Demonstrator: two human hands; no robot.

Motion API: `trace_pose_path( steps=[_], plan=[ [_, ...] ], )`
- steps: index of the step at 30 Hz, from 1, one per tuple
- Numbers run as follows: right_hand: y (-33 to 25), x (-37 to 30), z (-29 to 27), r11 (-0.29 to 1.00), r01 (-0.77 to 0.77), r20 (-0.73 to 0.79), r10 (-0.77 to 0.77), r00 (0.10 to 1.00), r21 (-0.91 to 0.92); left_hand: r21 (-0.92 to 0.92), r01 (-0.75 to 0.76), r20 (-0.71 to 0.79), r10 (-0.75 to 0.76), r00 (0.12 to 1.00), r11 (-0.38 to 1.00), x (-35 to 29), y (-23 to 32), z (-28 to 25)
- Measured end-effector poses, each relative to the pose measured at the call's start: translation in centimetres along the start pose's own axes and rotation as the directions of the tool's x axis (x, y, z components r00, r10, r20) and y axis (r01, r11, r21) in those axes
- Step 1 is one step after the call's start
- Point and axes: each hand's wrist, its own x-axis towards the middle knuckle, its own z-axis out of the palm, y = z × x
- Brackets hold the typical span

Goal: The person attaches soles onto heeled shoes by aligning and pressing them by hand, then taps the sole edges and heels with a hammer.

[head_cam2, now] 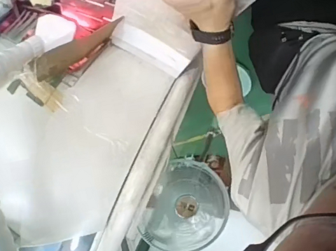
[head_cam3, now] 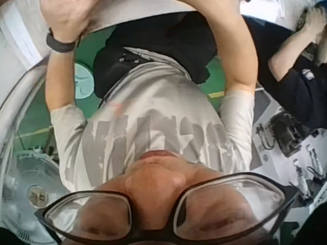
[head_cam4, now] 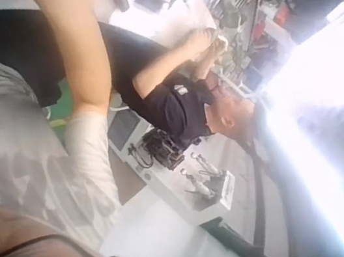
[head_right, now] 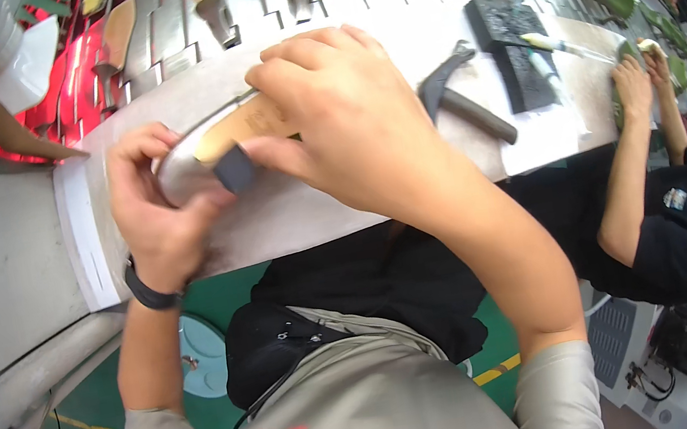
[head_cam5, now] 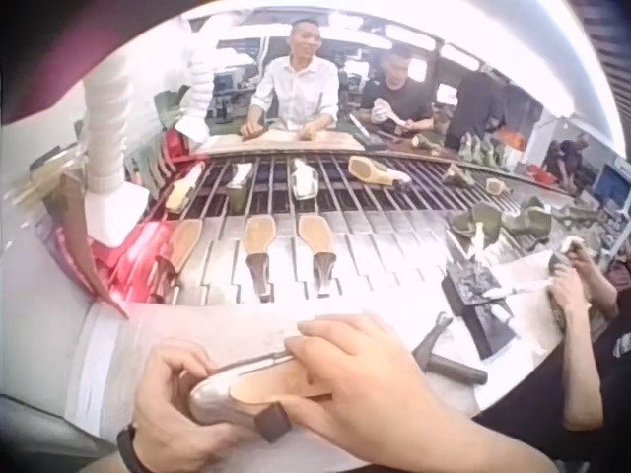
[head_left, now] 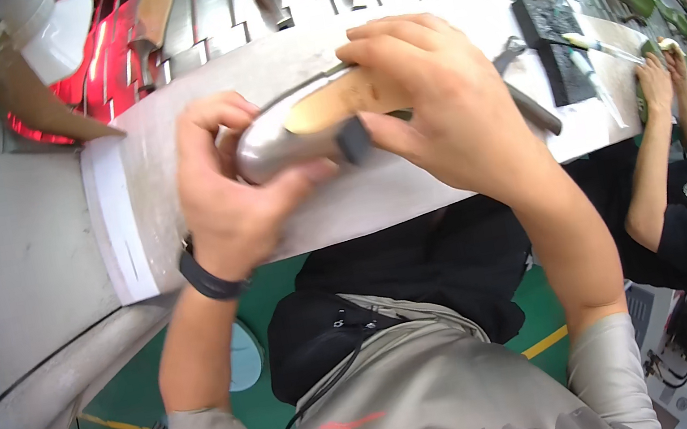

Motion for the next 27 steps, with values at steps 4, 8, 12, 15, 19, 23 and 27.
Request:
trace_pose_path(
  steps=[4, 8, 12, 15, 19, 23, 27],
  plan=[
    [-0.6, -0.5, 0.1, 0.994, 0.079, 0.099, -0.086, 0.991, 0.071, 0.392, -0.112, 0.145, 0.059, 0.988, 0.913, -0.8, 3.5, 0.7],
    [-0.2, -0.2, 0.8, 0.986, 0.138, 0.088, -0.146, 0.985, 0.088, 0.420, -0.143, 0.148, 0.088, 0.985, 0.896, -1.5, 2.4, 0.6],
    [0.1, 0.0, 1.3, 0.985, 0.154, 0.090, -0.160, 0.983, 0.075, 0.433, -0.192, 0.168, 0.131, 0.977, 0.881, -1.1, 1.9, 0.4],
    [0.2, 0.0, 1.5, 0.983, 0.162, 0.078, -0.169, 0.983, 0.090, 0.460, -0.208, 0.179, 0.140, 0.974, 0.863, -1.0, 1.7, 0.4],
    [0.3, -0.2, 1.6, 0.976, 0.190, 0.017, -0.193, 0.981, 0.104, 0.462, -0.243, 0.228, 0.151, 0.962, 0.853, -0.7, 2.0, 0.3],
    [0.6, -0.2, 1.7, 0.978, 0.151, 0.008, -0.154, 0.988, 0.146, 0.425, -0.256, 0.258, 0.155, 0.954, 0.868, -0.6, 1.8, 0.6],
    [-0.5, 1.2, 0.1, 0.986, 0.024, 0.117, -0.044, 0.992, 0.164, 0.387, -0.285, 0.236, 0.205, 0.950, 0.877, -0.9, 1.0, 1.1]
  ],
)
